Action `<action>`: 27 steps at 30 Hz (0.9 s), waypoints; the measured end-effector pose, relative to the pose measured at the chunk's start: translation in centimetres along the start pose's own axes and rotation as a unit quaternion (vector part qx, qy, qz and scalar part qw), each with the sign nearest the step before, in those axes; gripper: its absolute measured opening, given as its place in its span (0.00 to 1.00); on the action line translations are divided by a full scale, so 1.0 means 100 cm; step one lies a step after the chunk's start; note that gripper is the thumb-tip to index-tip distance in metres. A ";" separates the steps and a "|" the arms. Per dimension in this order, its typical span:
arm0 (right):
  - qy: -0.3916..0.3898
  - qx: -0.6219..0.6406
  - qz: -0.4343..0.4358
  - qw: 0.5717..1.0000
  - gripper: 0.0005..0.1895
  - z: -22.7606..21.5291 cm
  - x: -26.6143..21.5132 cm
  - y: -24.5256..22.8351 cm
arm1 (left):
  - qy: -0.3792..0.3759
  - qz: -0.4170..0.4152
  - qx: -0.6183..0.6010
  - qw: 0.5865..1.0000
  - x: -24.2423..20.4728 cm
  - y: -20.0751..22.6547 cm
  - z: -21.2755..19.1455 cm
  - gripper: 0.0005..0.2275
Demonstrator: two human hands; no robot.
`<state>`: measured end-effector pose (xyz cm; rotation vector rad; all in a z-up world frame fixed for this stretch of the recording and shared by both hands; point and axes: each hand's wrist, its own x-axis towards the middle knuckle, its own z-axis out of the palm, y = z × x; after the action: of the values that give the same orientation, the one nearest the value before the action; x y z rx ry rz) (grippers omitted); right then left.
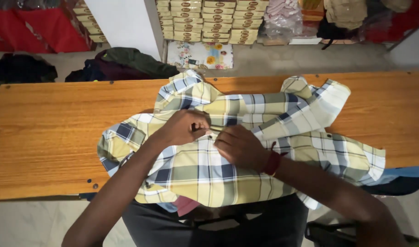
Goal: The person unfolds a plaid shirt on a wooden surface and fastens the buttons by hand, starting from the collar and moving down the front.
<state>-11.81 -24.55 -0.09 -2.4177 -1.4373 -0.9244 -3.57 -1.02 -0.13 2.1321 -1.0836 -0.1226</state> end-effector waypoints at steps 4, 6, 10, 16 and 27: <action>-0.007 0.029 0.050 0.998 0.09 0.007 0.003 -0.003 | 0.072 -0.021 -0.049 0.996 -0.004 -0.009 0.010 0.05; -0.002 -0.006 0.052 0.999 0.09 0.002 0.011 -0.004 | 0.092 0.013 -0.026 0.995 -0.004 -0.011 0.014 0.04; -0.050 0.005 0.067 0.996 0.08 0.003 0.014 0.003 | 0.119 0.078 0.043 0.989 -0.005 -0.008 0.017 0.02; -0.077 0.035 -0.018 0.996 0.04 0.015 0.020 0.024 | 0.089 0.049 0.043 0.994 -0.006 -0.007 0.016 0.02; 0.027 -0.007 -0.058 0.998 0.10 0.010 0.008 0.024 | 0.075 0.021 -0.027 0.997 -0.003 -0.012 0.021 0.04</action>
<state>-9.15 -24.78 -0.02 -2.3207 -1.5708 -1.0188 -3.77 -1.49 -2.54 2.0342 -1.0235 0.0270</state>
